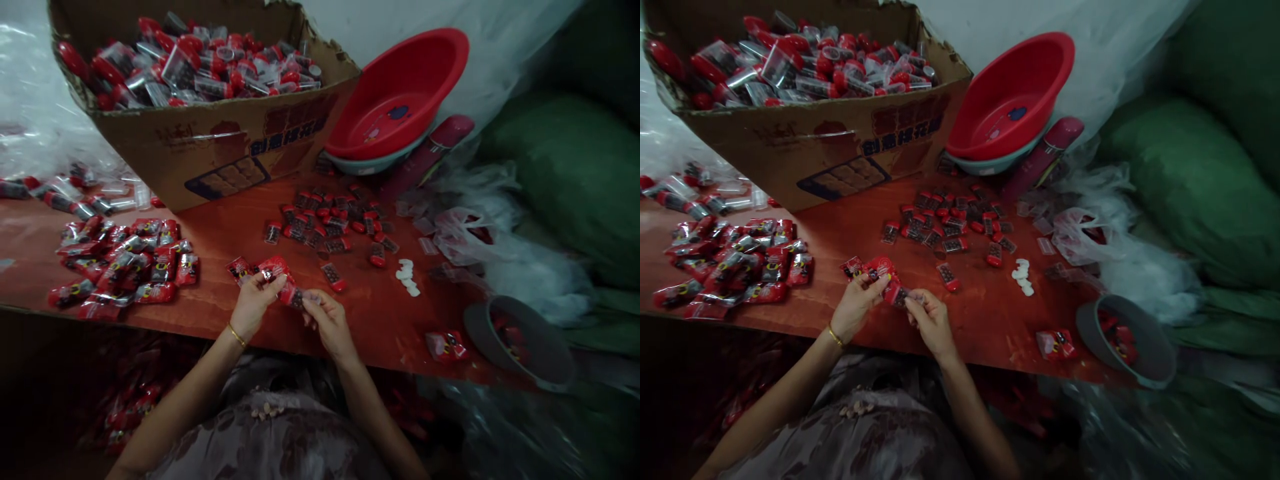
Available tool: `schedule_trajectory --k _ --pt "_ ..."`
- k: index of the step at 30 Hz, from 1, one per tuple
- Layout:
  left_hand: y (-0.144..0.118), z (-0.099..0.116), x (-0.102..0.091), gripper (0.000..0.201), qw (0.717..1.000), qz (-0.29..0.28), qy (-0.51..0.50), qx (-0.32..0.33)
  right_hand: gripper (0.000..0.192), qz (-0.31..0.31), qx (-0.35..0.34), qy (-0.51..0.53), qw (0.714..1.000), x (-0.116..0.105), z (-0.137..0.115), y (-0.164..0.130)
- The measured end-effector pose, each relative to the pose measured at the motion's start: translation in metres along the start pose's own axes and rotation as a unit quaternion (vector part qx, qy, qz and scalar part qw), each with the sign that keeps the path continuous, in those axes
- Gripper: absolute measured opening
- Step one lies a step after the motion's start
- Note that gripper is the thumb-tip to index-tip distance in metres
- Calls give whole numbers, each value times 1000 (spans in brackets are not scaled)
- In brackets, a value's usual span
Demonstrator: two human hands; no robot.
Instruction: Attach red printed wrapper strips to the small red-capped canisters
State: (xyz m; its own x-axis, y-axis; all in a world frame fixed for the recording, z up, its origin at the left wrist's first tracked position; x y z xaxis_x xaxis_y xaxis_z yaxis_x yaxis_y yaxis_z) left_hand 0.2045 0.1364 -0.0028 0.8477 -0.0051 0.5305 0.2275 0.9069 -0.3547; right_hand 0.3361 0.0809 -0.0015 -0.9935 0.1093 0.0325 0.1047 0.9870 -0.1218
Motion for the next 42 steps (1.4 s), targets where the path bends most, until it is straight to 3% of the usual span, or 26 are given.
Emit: schedule_trajectory --k 6,11,14,20,26,35,38,42 --pt "-3 -11 3 36 1000 -8 -23 13 25 46 -14 20 999 4 1 -1" --pt "-9 -21 -1 38 996 51 -64 20 24 125 -51 6 991 8 8 -9" --pt "-12 -26 0 40 993 65 -95 12 23 121 -60 -6 991 12 7 -9" --pt "-14 -22 0 42 993 75 -91 31 25 104 -33 67 992 20 7 -4" --pt "-6 -16 8 36 999 -8 -50 8 28 105 -58 -9 993 24 6 -7" --pt "-11 -9 9 37 992 -69 106 11 37 22 32 222 974 45 22 1" --pt "-9 -3 11 36 990 -84 109 35 34 26 0 189 982 43 16 0" --pt "-9 -13 8 36 994 -63 86 34 25 113 -56 32 991 25 4 -8"
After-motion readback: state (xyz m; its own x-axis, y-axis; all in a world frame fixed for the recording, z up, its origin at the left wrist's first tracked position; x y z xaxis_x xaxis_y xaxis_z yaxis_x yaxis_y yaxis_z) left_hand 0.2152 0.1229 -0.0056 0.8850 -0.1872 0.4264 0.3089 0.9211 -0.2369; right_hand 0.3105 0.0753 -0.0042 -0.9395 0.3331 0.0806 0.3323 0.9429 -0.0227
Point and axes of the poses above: each hand's wrist, its own y-axis towards the middle knuckle, its own x-axis out of the palm, z = x × y, the point moved 8 cm from there along y, towards the middle knuckle, and after that the axes turned 3 degrees about -z, right-handed, at the moved point
